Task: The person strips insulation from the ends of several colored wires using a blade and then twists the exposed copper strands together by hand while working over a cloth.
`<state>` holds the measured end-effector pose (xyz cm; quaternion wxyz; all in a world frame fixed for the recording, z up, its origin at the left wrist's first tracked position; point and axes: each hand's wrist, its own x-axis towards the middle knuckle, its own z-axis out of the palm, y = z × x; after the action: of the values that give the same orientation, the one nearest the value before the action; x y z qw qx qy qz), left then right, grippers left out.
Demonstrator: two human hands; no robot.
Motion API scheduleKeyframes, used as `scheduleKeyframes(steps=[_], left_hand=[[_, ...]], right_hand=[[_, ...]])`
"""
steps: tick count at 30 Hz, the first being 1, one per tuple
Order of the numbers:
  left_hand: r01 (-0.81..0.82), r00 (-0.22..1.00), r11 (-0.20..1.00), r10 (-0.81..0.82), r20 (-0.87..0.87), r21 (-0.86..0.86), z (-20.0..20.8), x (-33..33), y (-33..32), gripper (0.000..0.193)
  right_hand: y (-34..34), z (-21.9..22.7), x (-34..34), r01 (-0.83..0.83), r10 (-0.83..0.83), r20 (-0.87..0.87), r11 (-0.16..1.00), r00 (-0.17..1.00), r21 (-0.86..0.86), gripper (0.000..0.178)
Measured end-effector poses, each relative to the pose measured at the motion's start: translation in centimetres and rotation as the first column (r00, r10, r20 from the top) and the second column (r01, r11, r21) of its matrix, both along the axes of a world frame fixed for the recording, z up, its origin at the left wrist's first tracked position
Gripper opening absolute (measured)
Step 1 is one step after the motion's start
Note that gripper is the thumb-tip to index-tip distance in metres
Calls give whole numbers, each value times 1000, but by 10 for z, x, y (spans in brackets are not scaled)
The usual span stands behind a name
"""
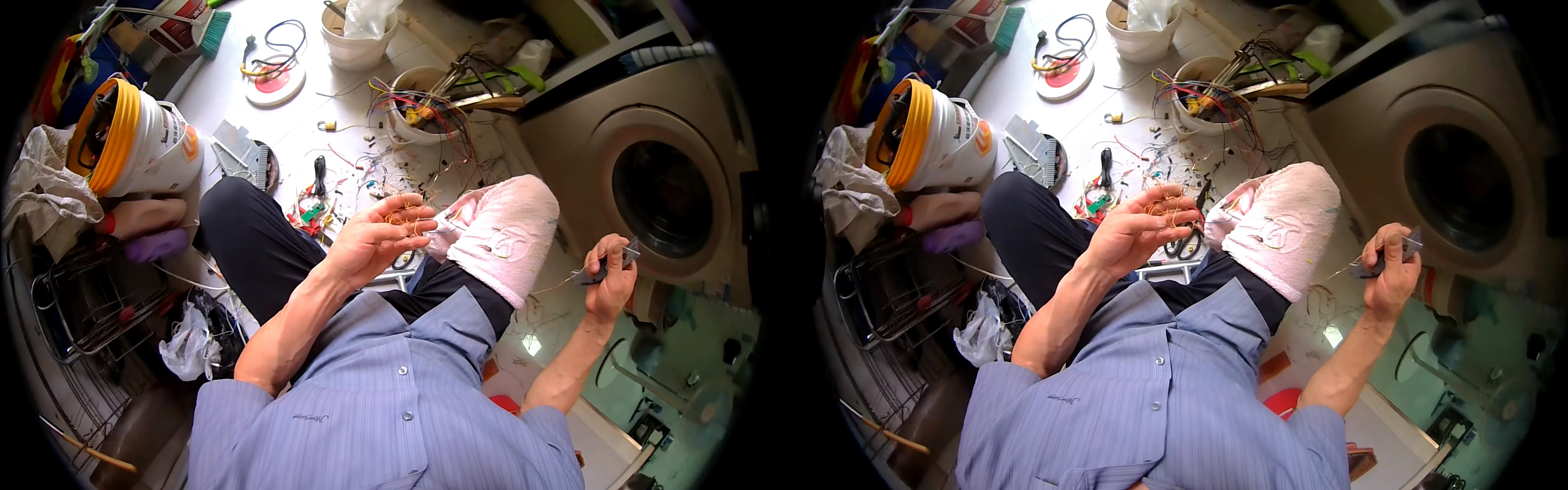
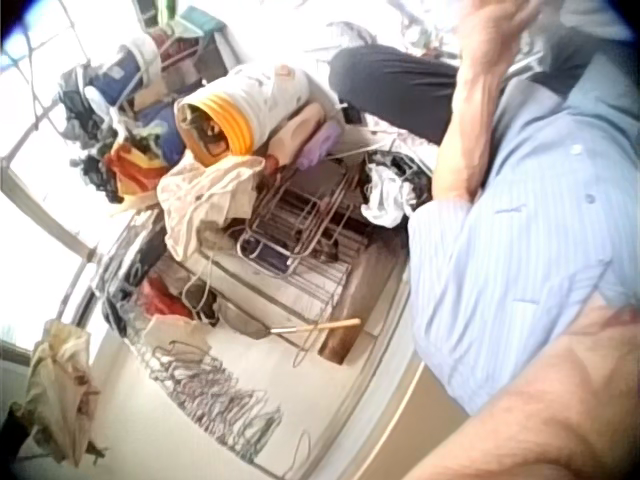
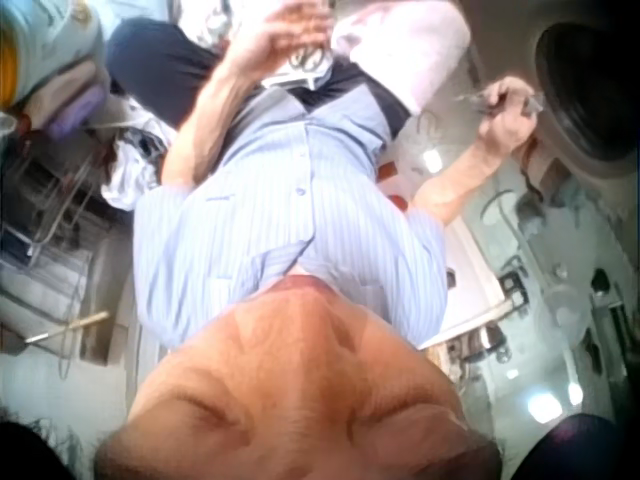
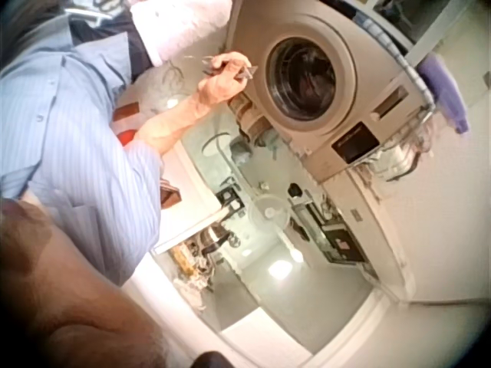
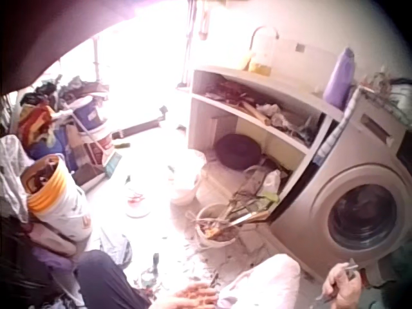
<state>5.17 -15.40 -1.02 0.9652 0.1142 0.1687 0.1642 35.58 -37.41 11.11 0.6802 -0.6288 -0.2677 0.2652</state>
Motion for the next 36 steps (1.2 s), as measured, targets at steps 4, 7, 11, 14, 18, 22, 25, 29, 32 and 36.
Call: scheduleKeyframes(steps=[4, 7, 11, 14, 18, 22, 25, 29, 32, 36], left_hand=[[32, 999, 999, -31, -42, 30, 0, 2, -2, 50], [36, 997, 998, -31, -75, 57, 3, 5, -7, 40], [51, 982, 991, -27, -186, 128, 6, 12, -14, 23], [96, 962, 963, -25, -270, 252, 0, 19, -20, 17], [174, 948, 905, -47, -316, 387, 4, 24, -26, 17], [229, 946, 855, -81, -315, 466, 12, 23, -30, 14], [222, 953, 864, -95, -287, 451, 20, 22, -29, 15], [256, 941, 883, -133, -312, 394, 22, 21, -26, 21], [158, 976, 950, -110, -186, 269, 14, 20, -26, 25], [98, 984, 978, -67, -166, 185, 7, 16, -19, 26]], right_hand=[[-4, 0, 1, 2, -2, 12, 1000, 1000, -5, 26], [-6, 3, 1, 6, -6, 26, 1000, 1000, -23, 25], [2, 9, -13, 1, 42, 240, 984, 970, -176, 15], [21, 19, -38, -5, 175, 449, 936, 876, -353, 9], [62, 12, -62, -209, 435, 741, 899, 512, -384, 12], [91, -10, -81, -379, 533, 735, 839, 420, -391, 21], [90, -12, -82, -324, 637, 656, 771, 405, -548, 15], [79, -13, -72, -236, 517, 705, 854, 486, -464, 17], [69, 0, -63, -140, 407, 671, 899, 620, -415, 13], [47, 13, -48, 4, 292, 602, 898, 744, -440, 11]])
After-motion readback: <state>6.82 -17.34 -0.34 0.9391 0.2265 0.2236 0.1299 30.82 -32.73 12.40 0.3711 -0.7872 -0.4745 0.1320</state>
